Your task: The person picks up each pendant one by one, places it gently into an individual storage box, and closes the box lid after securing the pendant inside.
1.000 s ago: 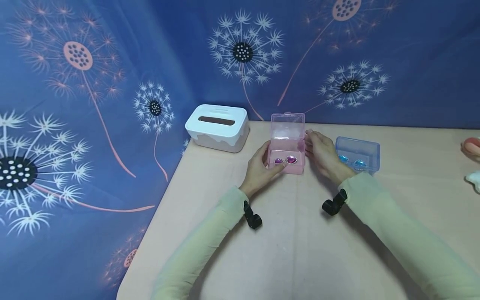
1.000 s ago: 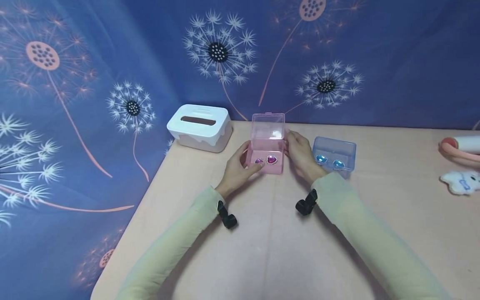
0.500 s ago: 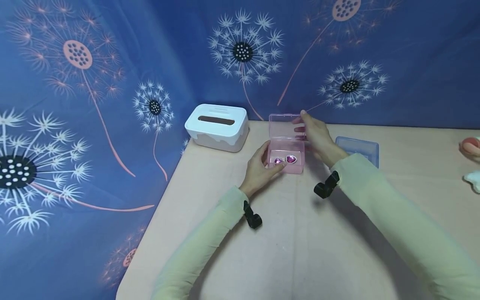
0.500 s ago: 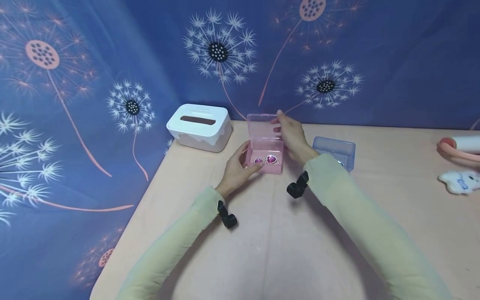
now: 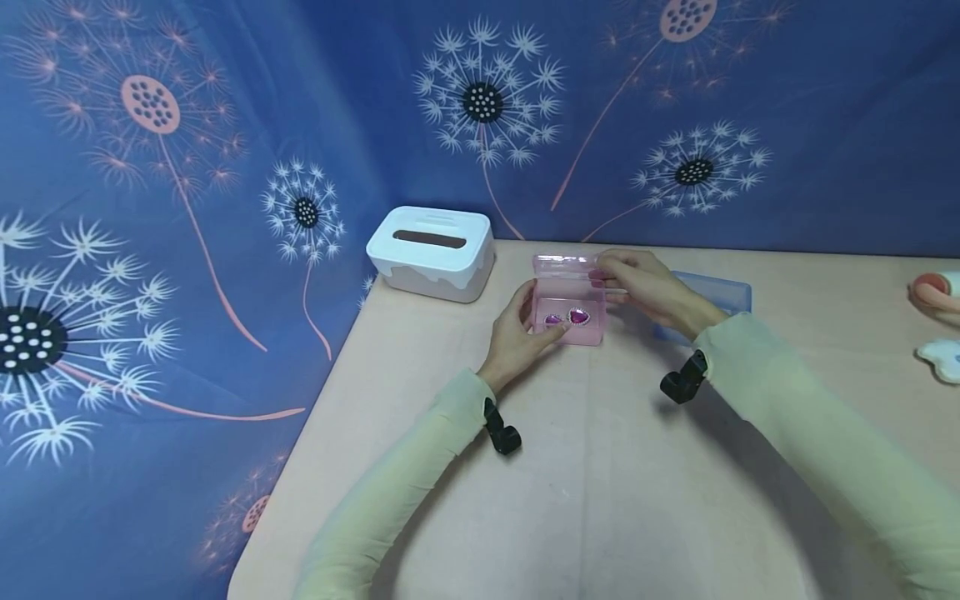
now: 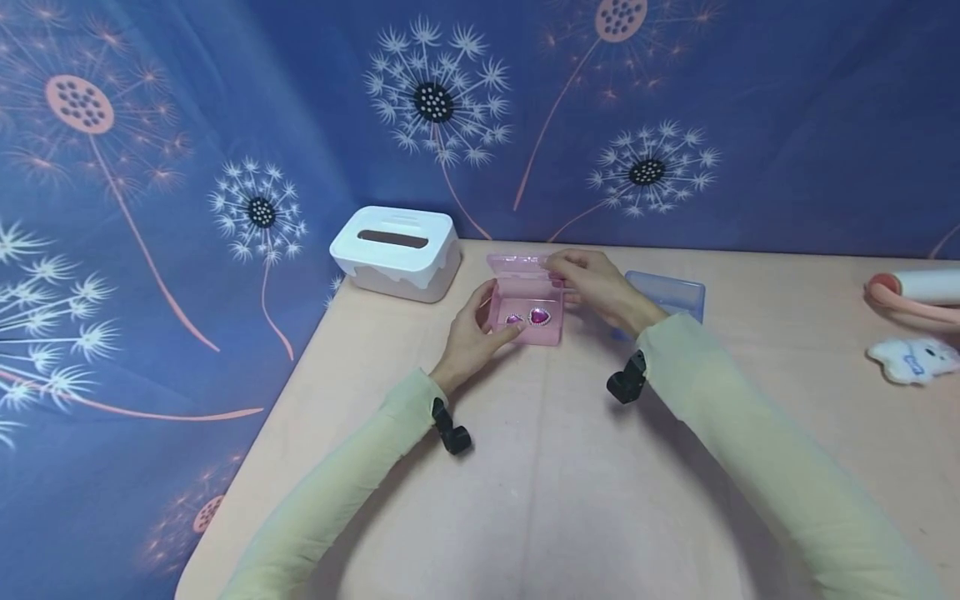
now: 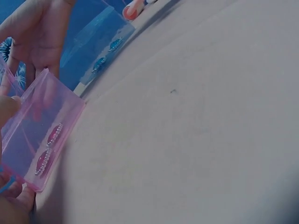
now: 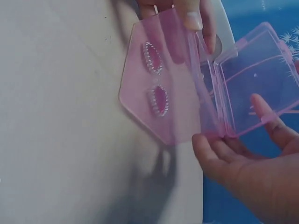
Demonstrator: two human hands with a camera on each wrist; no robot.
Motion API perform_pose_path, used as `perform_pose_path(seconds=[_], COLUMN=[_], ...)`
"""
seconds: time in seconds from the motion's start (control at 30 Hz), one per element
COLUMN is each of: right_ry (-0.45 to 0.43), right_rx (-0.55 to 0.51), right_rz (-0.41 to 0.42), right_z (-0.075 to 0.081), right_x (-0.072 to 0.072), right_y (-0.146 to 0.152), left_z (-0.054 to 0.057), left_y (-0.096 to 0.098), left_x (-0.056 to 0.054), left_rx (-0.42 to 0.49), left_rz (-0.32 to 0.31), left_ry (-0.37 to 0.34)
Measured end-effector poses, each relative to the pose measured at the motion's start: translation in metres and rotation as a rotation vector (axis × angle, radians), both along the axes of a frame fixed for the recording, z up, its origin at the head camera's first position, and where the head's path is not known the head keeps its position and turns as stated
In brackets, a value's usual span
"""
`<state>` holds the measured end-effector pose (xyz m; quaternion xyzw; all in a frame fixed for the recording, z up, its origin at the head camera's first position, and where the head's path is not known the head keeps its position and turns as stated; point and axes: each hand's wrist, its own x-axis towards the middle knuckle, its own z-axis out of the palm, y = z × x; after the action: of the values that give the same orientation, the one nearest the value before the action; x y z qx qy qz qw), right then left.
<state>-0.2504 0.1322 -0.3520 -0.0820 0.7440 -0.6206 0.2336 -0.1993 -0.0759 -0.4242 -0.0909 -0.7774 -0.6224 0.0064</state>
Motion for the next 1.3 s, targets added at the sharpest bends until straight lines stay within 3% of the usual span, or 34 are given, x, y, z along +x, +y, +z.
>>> perform_pose_path(seconds=[0.1, 0.33, 0.63, 0.9, 1.13, 1.23, 1.3], right_ry=[0.028, 0.249, 0.489, 0.459, 0.410, 0.464, 0.532], right_rx=[0.027, 0.279, 0.435, 0.381, 0.297, 0.358, 0.438], right_rz=[0.047, 0.114, 0.172, 0.065, 0.048, 0.077, 0.103], right_z=[-0.002, -0.009, -0.023, -0.034, -0.040, -0.038, -0.031], right_x=[0.001, 0.008, 0.012, 0.020, 0.022, 0.025, 0.030], right_y=[0.004, 0.006, -0.001, 0.004, 0.003, 0.001, -0.002], left_z=[-0.004, -0.002, -0.001, -0.003, -0.004, -0.003, 0.005], left_y=[-0.001, -0.005, -0.003, 0.002, 0.003, 0.000, -0.005], left_x=[-0.002, -0.005, -0.008, -0.010, -0.009, -0.010, -0.010], left_rx=[-0.014, 0.015, 0.093, 0.157, 0.171, 0.154, 0.104], left_rz=[0.005, 0.034, 0.059, 0.007, 0.023, 0.022, 0.025], left_ry=[-0.030, -0.117, -0.134, -0.159, -0.177, -0.149, -0.099])
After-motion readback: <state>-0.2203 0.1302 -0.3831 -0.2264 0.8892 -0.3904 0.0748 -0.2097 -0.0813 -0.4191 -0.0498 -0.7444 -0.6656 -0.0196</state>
